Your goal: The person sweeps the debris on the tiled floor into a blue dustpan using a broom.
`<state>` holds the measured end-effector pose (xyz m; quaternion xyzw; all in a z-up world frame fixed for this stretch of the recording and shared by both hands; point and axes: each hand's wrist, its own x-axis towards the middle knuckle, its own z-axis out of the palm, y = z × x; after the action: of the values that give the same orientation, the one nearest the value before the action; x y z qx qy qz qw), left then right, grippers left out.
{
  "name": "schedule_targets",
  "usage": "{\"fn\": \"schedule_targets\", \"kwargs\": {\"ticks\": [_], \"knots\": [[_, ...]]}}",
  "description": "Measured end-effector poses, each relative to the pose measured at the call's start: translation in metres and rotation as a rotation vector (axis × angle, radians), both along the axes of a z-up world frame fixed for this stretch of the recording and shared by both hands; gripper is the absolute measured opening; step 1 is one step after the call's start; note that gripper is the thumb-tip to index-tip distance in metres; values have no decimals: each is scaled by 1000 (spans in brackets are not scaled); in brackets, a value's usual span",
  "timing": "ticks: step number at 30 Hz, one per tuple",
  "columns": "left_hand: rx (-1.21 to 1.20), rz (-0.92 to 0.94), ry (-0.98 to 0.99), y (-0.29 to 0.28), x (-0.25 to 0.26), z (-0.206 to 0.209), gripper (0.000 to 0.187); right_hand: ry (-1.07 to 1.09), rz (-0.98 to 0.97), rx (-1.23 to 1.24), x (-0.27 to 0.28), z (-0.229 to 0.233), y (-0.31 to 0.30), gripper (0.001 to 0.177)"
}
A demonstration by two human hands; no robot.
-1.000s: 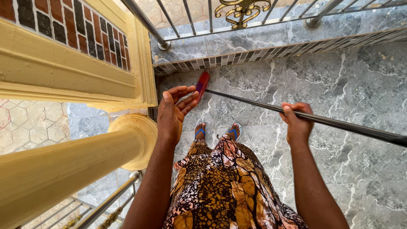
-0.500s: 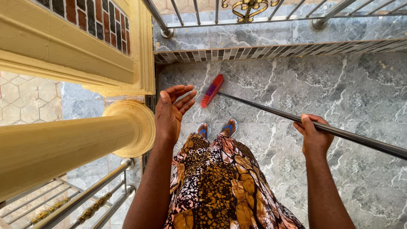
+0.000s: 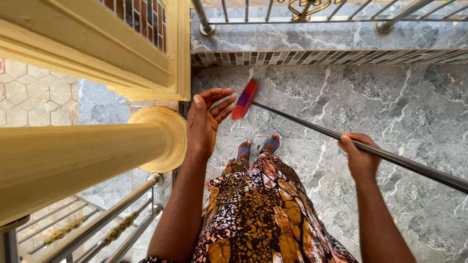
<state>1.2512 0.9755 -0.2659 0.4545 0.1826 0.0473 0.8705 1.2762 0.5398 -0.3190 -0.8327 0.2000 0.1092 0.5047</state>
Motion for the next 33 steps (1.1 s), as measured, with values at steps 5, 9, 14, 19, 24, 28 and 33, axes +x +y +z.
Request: {"fn": "schedule_targets", "kwargs": {"ticks": [5,9,14,19,24,28,33], "knots": [[-19,33,18,18,-19,-8,63,-144,-79,275,-19,23,-4,8],[-38,28,18,23,-27,-8,63,-102,-89,228,-31,1,29,7],[-18,-12,2,27,-35,0,64,-65,-43,287,-40,-26,68,7],[-17,-3,-9,34,-44,0,62,-19,-21,64,-51,9,43,6],[-23,-8,4,36,-54,-8,64,-158,-66,196,-68,29,19,4],[-12,-11,7,28,-55,-11,67,-112,-152,244,-67,18,27,7],[-13,-20,3,13,-54,-5,66,0,-118,324,-61,-35,61,7]]}}
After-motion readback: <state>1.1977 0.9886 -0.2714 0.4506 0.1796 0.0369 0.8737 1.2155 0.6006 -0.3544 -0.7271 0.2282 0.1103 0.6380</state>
